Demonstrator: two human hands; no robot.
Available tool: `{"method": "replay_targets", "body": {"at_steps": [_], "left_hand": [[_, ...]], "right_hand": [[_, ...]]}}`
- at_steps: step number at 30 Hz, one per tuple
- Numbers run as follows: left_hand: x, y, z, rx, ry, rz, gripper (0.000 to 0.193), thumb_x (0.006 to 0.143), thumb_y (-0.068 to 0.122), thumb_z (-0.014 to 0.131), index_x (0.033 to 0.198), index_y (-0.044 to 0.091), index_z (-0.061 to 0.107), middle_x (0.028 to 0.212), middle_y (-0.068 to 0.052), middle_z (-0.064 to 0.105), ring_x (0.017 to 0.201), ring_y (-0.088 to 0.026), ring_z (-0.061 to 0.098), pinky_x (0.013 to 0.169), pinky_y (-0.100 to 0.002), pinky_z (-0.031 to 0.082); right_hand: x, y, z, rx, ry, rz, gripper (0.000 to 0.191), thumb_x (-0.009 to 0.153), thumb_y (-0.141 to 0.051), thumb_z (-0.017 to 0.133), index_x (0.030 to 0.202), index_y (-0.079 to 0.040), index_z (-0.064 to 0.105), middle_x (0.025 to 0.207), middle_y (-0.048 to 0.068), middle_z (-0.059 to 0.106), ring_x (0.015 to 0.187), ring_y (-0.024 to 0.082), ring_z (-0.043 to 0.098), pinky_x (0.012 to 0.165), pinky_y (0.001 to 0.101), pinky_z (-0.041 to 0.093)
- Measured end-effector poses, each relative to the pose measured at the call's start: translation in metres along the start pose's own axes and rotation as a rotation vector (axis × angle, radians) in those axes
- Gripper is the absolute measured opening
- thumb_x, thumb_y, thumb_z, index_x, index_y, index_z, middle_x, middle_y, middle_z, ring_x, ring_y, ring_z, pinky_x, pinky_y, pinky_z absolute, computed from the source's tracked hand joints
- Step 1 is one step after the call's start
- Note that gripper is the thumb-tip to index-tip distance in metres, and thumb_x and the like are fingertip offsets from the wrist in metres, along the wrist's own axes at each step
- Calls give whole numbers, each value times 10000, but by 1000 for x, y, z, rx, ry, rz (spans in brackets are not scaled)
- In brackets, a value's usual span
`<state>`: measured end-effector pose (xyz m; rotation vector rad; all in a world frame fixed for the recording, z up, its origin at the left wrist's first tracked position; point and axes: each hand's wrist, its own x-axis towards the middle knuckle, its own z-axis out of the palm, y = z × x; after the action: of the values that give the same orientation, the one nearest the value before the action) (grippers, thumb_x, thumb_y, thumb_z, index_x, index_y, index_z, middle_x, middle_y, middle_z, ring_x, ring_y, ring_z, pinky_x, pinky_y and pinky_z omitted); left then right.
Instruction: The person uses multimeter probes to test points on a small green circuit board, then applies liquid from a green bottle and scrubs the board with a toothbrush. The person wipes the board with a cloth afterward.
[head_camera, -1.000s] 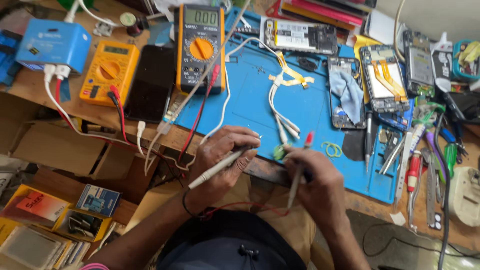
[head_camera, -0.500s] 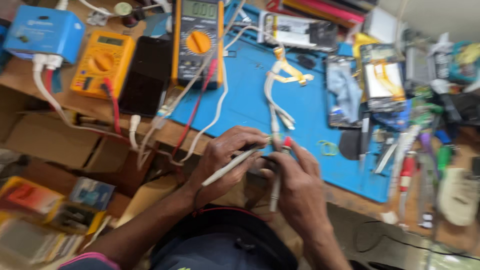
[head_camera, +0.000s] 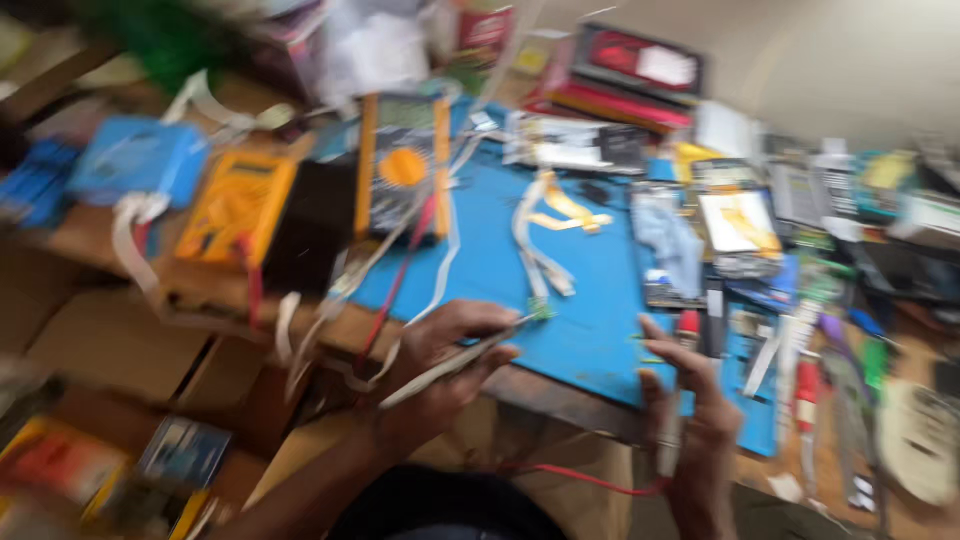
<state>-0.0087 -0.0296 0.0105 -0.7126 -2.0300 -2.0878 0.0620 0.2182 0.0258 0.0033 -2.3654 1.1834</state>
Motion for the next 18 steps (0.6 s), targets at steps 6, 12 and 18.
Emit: {"method": "replay_targets", "body": {"at_steps": [6,12,18], "left_hand": [[4,2,1,29,0,-24,243,958,144,786,1147,37,676,1071,-59,726,952,-121,727,800,-267,617],[7,-1,-1,138,13,123,296,913,84,805,1170,33,668,1149,-108,690,1010,-183,711,840,-293,617],[11,-2,-20,132,158,280,266,937,43,794,1170,35,665,1308,-104,637,1228,-237,669,983,-327,617]], "right_hand": [[11,-16,26,-121,-148,-205,276,897,-23,736,1151,-65,638,1307,120,709,1189,270,701,1006,383,552],[4,-7,36,-404,-366,-387,402,823,-192,783,1175,-45,654,1316,120,678,1296,349,562,1031,491,470],[26,43,74,-325,-130,-639,408,748,-321,786,1074,-100,683,1176,71,730,1159,293,673,990,426,523]]}}
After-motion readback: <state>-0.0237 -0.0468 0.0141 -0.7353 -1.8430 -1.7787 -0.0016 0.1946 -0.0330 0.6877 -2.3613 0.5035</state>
